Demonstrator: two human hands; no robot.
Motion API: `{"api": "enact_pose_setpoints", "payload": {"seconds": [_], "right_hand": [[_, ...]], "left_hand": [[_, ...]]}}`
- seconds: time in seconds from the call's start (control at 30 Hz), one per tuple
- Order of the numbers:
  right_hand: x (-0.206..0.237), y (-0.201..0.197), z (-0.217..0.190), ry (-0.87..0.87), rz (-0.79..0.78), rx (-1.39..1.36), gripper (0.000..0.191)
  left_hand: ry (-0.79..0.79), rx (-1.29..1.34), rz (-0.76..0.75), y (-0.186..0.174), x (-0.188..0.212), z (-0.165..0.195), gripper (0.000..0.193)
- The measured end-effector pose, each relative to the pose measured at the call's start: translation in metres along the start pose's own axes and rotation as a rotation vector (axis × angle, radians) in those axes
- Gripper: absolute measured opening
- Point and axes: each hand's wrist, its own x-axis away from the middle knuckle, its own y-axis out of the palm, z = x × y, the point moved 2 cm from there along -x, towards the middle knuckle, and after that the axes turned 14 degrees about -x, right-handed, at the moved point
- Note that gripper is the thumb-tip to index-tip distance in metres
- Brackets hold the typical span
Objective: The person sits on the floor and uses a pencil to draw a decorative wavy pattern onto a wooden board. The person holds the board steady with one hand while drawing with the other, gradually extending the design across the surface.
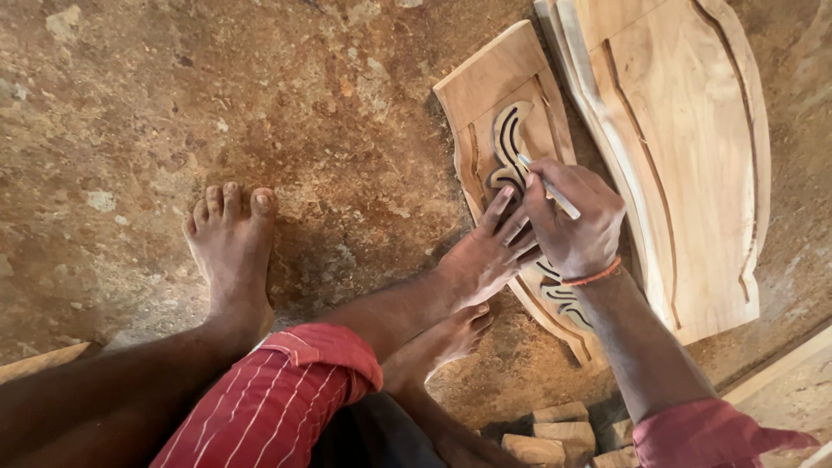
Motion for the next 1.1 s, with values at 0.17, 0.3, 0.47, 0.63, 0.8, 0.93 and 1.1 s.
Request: {"api": "enact_pose_setpoints", "payload": {"seconds": [0.17, 0.3, 0.47, 0.63, 0.8, 0.93, 1.1], "right_hand": [[-0.005, 0.001, -0.013, 0.005, 0.024, 0.004, 0.013], [-0.010, 0.004, -0.020, 0.006, 0.019, 0.017, 0.014], [-0.016, 0.008, -0.019, 0.061, 0.029, 0.032, 0.012], [-0.017, 0.009, -0.019, 0.041, 0.032, 0.044, 0.012], [-0.022, 0.009, -0.016, 0.064, 0.036, 0.075, 0.013], [-0.027, 0.010, -0.017, 0.130, 0.071, 0.044, 0.014], [-0.029, 0.005, -0.024, 0.171, 0.062, 0.056, 0.014]], "left_hand": [[0.045, -0.025, -0.054, 0.001, -0.001, 0.002, 0.085], [0.096, -0.049, -0.087, 0.002, -0.001, 0.002, 0.084], [0.080, -0.034, -0.076, 0.000, -0.001, 0.002, 0.088], [0.017, -0.005, -0.035, -0.001, -0.001, 0.005, 0.083], [0.007, 0.016, -0.017, -0.003, -0.002, 0.002, 0.085], [0.035, 0.024, -0.041, -0.007, -0.001, 0.001, 0.085], [0.014, 0.032, -0.006, -0.008, -0.004, 0.000, 0.077]]}}
